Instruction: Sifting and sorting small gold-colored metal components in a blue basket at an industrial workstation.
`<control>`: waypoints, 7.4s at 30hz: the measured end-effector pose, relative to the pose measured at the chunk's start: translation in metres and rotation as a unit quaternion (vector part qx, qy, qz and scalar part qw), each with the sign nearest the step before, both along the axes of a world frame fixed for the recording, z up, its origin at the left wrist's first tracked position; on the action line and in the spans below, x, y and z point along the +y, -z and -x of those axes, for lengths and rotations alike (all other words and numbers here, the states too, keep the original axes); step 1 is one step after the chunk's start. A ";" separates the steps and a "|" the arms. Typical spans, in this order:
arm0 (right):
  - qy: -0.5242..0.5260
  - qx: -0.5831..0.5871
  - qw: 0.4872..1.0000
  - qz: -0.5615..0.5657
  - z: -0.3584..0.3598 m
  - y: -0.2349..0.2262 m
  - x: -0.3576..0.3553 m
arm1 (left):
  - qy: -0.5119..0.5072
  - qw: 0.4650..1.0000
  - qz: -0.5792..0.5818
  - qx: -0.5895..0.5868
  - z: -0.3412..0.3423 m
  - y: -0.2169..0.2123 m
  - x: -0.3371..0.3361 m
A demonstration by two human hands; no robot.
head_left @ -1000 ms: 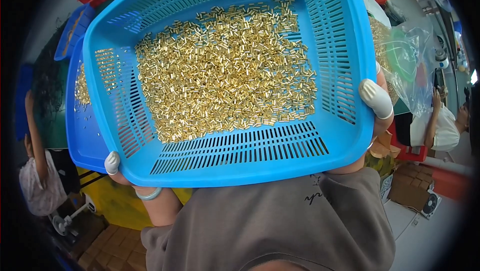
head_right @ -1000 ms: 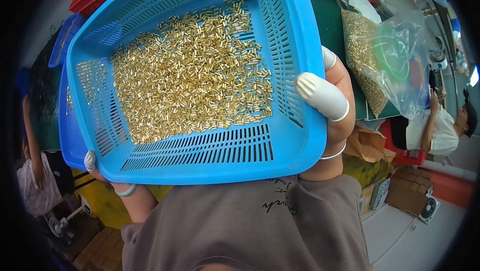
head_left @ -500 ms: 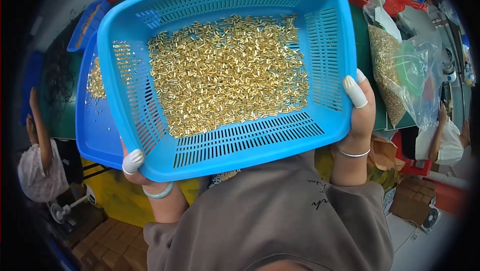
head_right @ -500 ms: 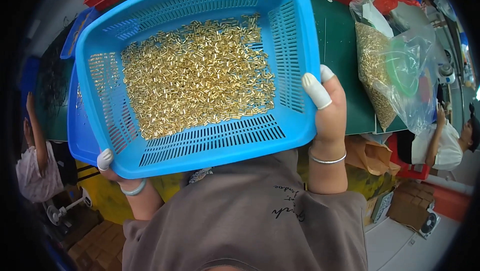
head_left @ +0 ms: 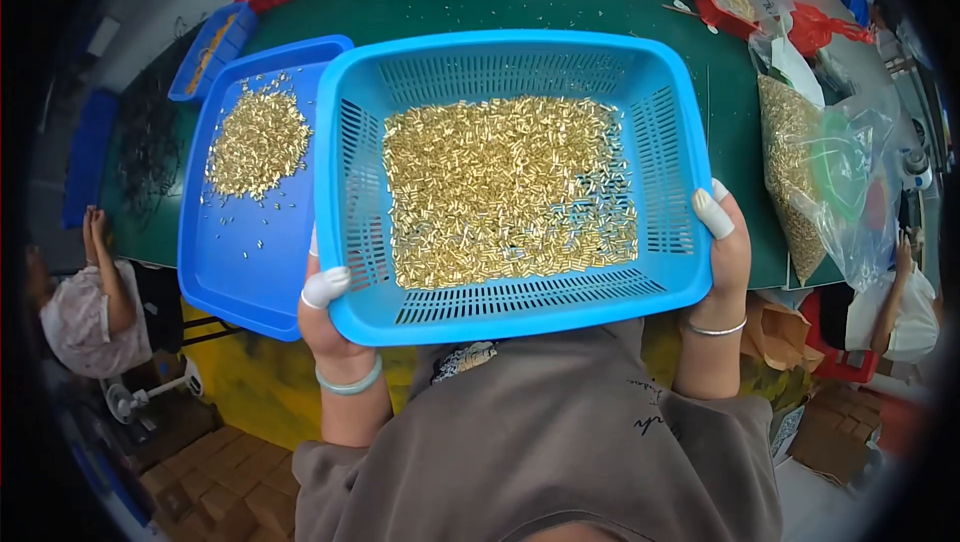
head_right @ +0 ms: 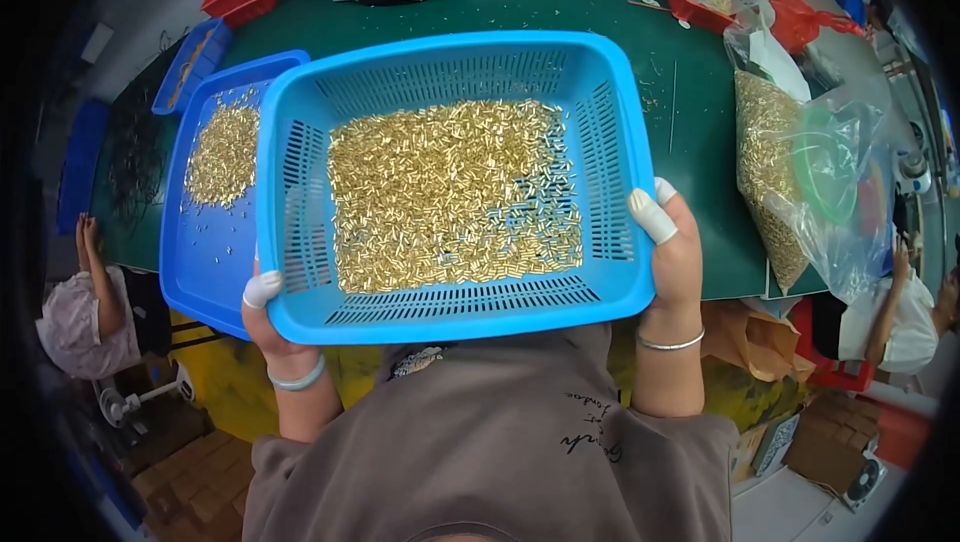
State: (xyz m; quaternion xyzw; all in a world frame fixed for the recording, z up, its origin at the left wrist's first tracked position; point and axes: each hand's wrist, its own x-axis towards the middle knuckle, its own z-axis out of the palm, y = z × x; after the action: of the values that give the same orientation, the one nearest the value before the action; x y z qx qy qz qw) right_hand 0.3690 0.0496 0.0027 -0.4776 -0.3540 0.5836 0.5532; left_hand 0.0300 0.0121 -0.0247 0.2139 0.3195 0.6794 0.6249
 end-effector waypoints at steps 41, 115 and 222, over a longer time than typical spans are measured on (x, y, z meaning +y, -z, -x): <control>0.050 0.043 0.995 -0.076 -0.008 0.006 0.004 | 0.020 0.988 -0.127 -0.083 0.001 0.008 0.008; 0.024 0.055 0.997 0.042 -0.018 -0.018 -0.004 | 0.019 0.996 0.084 0.024 -0.016 -0.028 0.005; 0.092 -0.029 0.995 -0.029 -0.009 0.000 -0.013 | 0.005 0.999 -0.021 -0.030 0.000 0.007 -0.009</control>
State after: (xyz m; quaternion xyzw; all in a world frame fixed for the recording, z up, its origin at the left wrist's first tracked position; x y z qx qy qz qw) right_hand 0.3776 0.0364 0.0030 -0.5086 -0.3413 0.5052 0.6080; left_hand 0.0297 0.0029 -0.0315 0.2084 0.2852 0.6893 0.6325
